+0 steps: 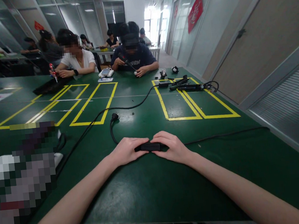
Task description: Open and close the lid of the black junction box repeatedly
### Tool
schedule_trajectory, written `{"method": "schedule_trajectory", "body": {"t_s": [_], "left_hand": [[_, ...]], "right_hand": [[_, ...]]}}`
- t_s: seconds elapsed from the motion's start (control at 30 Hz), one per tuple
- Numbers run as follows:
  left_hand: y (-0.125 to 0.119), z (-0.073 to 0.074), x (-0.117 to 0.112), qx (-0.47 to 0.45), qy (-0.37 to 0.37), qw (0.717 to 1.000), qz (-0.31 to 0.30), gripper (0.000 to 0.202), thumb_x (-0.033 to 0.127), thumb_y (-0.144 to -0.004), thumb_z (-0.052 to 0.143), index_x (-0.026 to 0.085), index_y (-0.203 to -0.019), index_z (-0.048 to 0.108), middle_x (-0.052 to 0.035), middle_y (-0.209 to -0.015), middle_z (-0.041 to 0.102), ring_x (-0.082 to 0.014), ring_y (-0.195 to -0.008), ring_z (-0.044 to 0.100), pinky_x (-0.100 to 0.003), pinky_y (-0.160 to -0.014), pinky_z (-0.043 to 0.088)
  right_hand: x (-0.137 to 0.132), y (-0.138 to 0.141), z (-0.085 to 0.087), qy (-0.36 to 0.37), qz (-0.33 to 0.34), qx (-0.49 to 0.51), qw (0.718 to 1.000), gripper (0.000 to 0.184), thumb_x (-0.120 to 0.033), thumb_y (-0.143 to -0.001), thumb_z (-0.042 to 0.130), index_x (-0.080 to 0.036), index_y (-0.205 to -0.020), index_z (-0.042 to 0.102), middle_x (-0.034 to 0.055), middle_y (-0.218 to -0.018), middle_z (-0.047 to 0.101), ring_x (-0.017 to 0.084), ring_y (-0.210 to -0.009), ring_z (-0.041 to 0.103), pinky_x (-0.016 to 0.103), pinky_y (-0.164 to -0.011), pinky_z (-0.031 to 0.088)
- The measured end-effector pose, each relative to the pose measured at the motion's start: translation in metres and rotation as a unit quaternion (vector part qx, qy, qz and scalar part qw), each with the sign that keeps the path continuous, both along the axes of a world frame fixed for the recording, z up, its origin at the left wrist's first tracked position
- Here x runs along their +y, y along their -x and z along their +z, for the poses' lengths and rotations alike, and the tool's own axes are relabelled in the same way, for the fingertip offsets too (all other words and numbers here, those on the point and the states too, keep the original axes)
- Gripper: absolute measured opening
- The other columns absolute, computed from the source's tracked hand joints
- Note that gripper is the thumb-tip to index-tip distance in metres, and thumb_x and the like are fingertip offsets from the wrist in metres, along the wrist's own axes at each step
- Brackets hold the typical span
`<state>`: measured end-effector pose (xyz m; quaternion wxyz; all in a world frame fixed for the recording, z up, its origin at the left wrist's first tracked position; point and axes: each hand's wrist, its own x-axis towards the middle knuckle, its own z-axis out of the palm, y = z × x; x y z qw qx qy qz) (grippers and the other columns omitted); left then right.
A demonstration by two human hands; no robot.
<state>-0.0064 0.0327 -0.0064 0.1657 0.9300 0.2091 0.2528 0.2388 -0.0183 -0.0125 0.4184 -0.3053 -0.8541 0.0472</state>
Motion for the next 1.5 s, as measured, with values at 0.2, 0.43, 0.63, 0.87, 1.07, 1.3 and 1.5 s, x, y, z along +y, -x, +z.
{"method": "schedule_trajectory", "body": {"t_s": [0.2, 0.43, 0.63, 0.87, 1.07, 1.3, 1.5], "left_hand": [[0.001, -0.002, 0.002, -0.013, -0.036, 0.999, -0.019, 0.04, 0.038, -0.1, 0.066, 0.019, -0.136, 0.065, -0.0105, -0.123, 0.077, -0.0234, -0.108, 0.077, -0.034, -0.095, 0.062], [0.002, 0.003, 0.001, -0.046, -0.085, 0.995, -0.018, 0.043, 0.042, -0.104, 0.06, 0.017, -0.138, 0.061, -0.0124, -0.127, 0.074, -0.0235, -0.113, 0.074, -0.035, -0.099, 0.06], [0.001, 0.01, -0.006, 0.054, -0.036, 0.998, 0.012, 0.072, 0.06, -0.099, 0.06, 0.017, -0.154, 0.042, -0.014, -0.121, 0.073, -0.0272, -0.102, 0.074, -0.037, -0.085, 0.061], [-0.001, 0.005, -0.004, 0.09, -0.093, 0.991, 0.023, 0.051, 0.048, -0.107, 0.05, 0.017, -0.148, 0.045, -0.0124, -0.113, 0.07, -0.0253, -0.097, 0.071, -0.034, -0.081, 0.058], [-0.001, 0.001, 0.0, 0.098, -0.1, 0.99, -0.009, 0.052, 0.046, -0.107, 0.052, 0.015, -0.148, 0.045, -0.0132, -0.114, 0.07, -0.025, -0.099, 0.071, -0.034, -0.083, 0.058], [-0.001, 0.014, 0.0, 0.019, -0.195, 0.98, 0.015, 0.063, 0.043, -0.103, 0.059, 0.016, -0.156, 0.04, -0.0202, -0.148, 0.058, -0.0343, -0.137, 0.056, -0.056, -0.118, 0.04], [0.0, 0.013, 0.001, -0.005, -0.206, 0.978, -0.015, 0.039, 0.027, -0.104, 0.054, 0.018, -0.142, 0.058, -0.0134, -0.139, 0.067, -0.0269, -0.132, 0.061, -0.048, -0.117, 0.044]], "right_hand": [[0.001, 0.001, -0.001, -0.019, 0.009, -0.009, 1.0, 0.026, -0.019, -0.094, 0.067, -0.021, -0.119, 0.063, 0.0114, -0.106, 0.072, 0.024, -0.095, 0.071, 0.038, -0.08, 0.064], [0.001, 0.002, 0.002, -0.053, -0.017, -0.055, 0.997, 0.025, -0.015, -0.095, 0.059, -0.02, -0.119, 0.061, 0.0114, -0.108, 0.072, 0.024, -0.098, 0.072, 0.037, -0.081, 0.064], [-0.002, -0.001, 0.012, -0.165, -0.013, -0.105, 0.981, 0.023, -0.01, -0.098, 0.052, -0.02, -0.116, 0.062, 0.0121, -0.106, 0.072, 0.025, -0.104, 0.071, 0.04, -0.085, 0.064], [-0.003, -0.002, 0.009, -0.032, -0.036, -0.144, 0.988, 0.03, -0.024, -0.096, 0.061, -0.017, -0.125, 0.062, 0.0174, -0.124, 0.07, 0.026, -0.102, 0.073, 0.037, -0.08, 0.064], [-0.003, -0.005, 0.01, 0.103, 0.012, -0.119, 0.987, 0.03, -0.027, -0.092, 0.072, -0.019, -0.121, 0.064, 0.0124, -0.11, 0.075, 0.025, -0.096, 0.074, 0.036, -0.08, 0.061], [0.001, -0.016, 0.024, 0.309, -0.05, 0.104, 0.944, 0.027, -0.047, -0.092, 0.069, -0.021, -0.097, 0.062, 0.0017, -0.088, 0.072, 0.016, -0.065, 0.062, 0.026, -0.058, 0.048], [0.02, -0.082, 0.073, 0.311, -0.147, 0.409, 0.845, 0.044, -0.058, -0.079, 0.074, -0.027, -0.084, 0.043, -0.0041, -0.076, 0.07, 0.005, -0.036, 0.021, 0.019, -0.037, 0.016]]}}
